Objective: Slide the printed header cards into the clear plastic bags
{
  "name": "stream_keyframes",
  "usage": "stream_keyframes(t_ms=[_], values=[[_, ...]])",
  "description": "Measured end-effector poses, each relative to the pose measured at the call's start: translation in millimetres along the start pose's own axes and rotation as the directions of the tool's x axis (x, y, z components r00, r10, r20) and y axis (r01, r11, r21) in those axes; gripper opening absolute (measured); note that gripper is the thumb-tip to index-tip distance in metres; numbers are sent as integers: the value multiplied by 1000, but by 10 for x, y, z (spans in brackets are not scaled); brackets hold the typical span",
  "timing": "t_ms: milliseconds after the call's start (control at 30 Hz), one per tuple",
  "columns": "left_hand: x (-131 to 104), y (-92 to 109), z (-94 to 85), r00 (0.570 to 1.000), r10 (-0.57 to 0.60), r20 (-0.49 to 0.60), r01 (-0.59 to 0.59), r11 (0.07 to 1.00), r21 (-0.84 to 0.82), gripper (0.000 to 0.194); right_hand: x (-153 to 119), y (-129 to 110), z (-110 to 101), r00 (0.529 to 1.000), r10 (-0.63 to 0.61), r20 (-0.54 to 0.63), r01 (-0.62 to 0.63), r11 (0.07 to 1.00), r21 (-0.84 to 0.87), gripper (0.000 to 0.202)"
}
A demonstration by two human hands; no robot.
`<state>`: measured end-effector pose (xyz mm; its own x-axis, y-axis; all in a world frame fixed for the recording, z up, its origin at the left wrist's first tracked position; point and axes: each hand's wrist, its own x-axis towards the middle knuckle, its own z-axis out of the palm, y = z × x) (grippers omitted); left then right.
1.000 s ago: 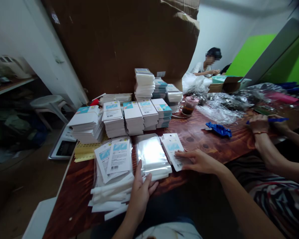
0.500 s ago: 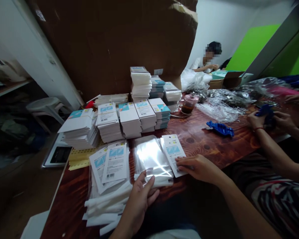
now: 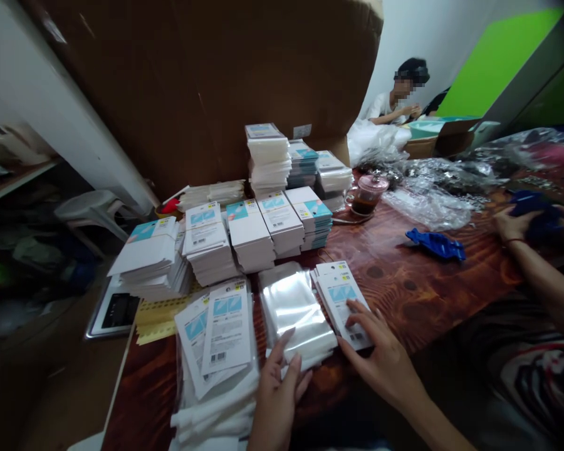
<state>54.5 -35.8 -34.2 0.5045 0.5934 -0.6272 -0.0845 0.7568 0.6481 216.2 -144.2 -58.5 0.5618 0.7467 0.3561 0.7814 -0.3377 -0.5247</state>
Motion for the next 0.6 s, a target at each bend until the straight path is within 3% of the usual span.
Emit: stream_keyframes(t_ms=[100, 233, 333, 433, 600], values=[[58, -26, -35, 999, 11, 31, -12, 999, 33, 49, 44, -38, -24, 999, 37, 8, -38, 998, 46, 12], [127, -32, -77, 993, -82, 91, 81, 997, 15, 56, 101, -93, -43, 993, 115, 29, -117, 987, 111, 7], [146, -39, -96, 993, -94, 71, 92, 995, 33, 56, 126, -121, -14, 984, 177, 9, -176, 970, 166, 6], [139, -41, -121, 993, -98, 63, 95, 995, 41, 55, 124, -132, 21, 970, 245, -10, -233, 933, 273, 10], [138, -22, -176, 987, -80, 138, 76, 997, 34, 52, 83, -111, 29, 958, 281, -52, -240, 893, 382, 18]])
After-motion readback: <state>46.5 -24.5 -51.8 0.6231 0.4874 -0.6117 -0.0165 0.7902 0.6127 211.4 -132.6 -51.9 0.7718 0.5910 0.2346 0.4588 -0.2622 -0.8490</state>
